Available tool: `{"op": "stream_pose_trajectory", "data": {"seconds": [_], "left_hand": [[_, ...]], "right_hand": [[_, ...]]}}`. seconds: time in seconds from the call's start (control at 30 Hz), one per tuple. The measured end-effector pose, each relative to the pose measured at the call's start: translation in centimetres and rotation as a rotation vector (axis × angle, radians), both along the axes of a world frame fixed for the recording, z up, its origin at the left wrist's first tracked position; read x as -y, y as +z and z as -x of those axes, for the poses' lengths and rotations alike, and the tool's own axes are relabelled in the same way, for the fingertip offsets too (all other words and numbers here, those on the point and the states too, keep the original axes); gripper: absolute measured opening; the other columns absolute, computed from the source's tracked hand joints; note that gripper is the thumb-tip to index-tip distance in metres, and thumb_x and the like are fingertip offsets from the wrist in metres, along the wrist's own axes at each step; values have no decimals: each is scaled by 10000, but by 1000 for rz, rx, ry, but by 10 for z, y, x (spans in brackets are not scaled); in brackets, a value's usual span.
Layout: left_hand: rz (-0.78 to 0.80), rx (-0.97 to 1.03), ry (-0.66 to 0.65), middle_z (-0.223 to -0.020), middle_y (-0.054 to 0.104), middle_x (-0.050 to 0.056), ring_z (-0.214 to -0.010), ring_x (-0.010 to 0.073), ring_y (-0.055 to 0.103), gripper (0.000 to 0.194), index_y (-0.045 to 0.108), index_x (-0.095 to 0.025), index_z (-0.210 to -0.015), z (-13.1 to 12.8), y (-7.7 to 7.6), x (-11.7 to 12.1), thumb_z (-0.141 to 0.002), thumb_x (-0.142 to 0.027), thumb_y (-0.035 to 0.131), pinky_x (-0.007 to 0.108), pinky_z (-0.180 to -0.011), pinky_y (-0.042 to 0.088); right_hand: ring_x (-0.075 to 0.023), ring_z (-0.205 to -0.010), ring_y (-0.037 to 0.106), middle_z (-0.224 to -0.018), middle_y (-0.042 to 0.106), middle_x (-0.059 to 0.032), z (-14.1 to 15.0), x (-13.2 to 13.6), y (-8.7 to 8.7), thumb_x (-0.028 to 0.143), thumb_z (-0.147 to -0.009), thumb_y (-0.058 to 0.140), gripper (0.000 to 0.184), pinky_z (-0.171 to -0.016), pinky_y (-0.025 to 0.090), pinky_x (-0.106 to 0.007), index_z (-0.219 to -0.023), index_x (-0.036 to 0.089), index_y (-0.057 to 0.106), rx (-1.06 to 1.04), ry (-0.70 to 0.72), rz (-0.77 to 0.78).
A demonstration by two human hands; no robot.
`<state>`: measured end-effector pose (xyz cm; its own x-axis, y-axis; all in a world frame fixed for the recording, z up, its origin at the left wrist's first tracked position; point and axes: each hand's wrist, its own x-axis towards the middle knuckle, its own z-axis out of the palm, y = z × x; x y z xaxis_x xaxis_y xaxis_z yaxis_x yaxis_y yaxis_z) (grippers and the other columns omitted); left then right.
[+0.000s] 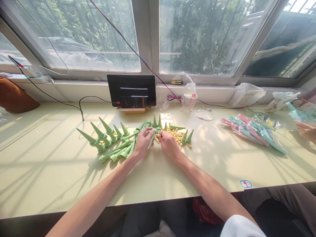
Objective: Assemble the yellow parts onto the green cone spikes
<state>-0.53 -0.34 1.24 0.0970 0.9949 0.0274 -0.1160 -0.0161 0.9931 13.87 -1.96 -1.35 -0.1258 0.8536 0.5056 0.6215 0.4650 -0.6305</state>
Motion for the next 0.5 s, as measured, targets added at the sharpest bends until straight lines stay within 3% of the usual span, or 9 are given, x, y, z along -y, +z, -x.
{"op": "stream_pose_trajectory", "data": {"seconds": [0.23,0.5], "left_hand": [[-2,0,-22,-578,494,-58,-401,64,393,347,576,-192,-913,0,1,2,-796,-504,672,213,-371,339],[0,10,-64,-557,442,-68,-407,64,381,354,616,-194,-964,1,4,3,-798,-502,672,212,-375,343]], "right_hand": [[-161,-630,439,-702,479,-2,-1,1,1,293,-992,412,265,-617,335,-275,-738,217,424,65,26,26],[-141,-589,413,-662,468,12,0,1,-2,326,-1002,383,312,-584,318,-264,-709,221,388,32,36,46]]}}
